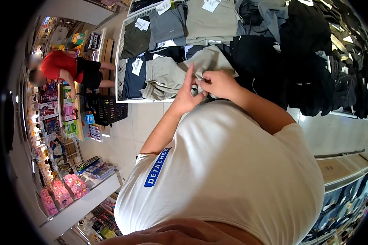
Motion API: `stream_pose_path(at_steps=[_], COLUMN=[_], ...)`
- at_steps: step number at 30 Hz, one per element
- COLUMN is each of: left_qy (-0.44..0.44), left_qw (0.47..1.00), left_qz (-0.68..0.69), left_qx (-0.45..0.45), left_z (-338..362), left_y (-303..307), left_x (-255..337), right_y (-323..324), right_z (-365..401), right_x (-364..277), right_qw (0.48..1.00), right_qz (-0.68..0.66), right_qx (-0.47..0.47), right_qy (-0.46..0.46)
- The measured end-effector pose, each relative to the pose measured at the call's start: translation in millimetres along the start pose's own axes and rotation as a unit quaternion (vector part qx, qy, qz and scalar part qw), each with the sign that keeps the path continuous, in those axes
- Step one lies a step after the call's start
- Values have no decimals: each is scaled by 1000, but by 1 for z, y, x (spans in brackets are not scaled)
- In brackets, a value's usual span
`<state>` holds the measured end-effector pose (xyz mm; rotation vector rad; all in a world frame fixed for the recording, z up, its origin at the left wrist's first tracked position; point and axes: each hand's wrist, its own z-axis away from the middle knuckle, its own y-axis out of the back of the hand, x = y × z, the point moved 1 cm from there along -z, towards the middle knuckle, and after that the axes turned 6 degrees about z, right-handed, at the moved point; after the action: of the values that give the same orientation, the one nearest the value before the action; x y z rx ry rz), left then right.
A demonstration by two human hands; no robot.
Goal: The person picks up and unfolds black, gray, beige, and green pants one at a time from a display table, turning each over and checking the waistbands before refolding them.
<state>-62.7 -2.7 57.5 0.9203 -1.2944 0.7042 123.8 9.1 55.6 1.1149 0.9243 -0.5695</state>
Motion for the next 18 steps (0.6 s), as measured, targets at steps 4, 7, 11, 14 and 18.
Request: stream_pose_path(at_steps=[4, 7, 11, 14, 18], left_qy=[-13, 61, 147, 151, 156], left_qw=[1000, 988, 977, 980, 981], left_qz=[4, 80, 59, 21, 5], left_qx=[25, 114, 143, 131, 116], left_z=[6, 1, -2, -1, -3], left_y=[-1, -3, -2, -7, -7], left_x=[-14, -28, -28, -21, -18], right_y=[-6, -5, -5, -4, -6], right_z=[5, 8, 8, 11, 14], right_x=[19, 24, 27, 23, 26], right_qw=[999, 999, 998, 996, 993], right_qz=[39, 4, 19, 21, 57], right_qx=[6, -41, -66, -86, -97], right_qy=[22, -7, 6, 11, 25])
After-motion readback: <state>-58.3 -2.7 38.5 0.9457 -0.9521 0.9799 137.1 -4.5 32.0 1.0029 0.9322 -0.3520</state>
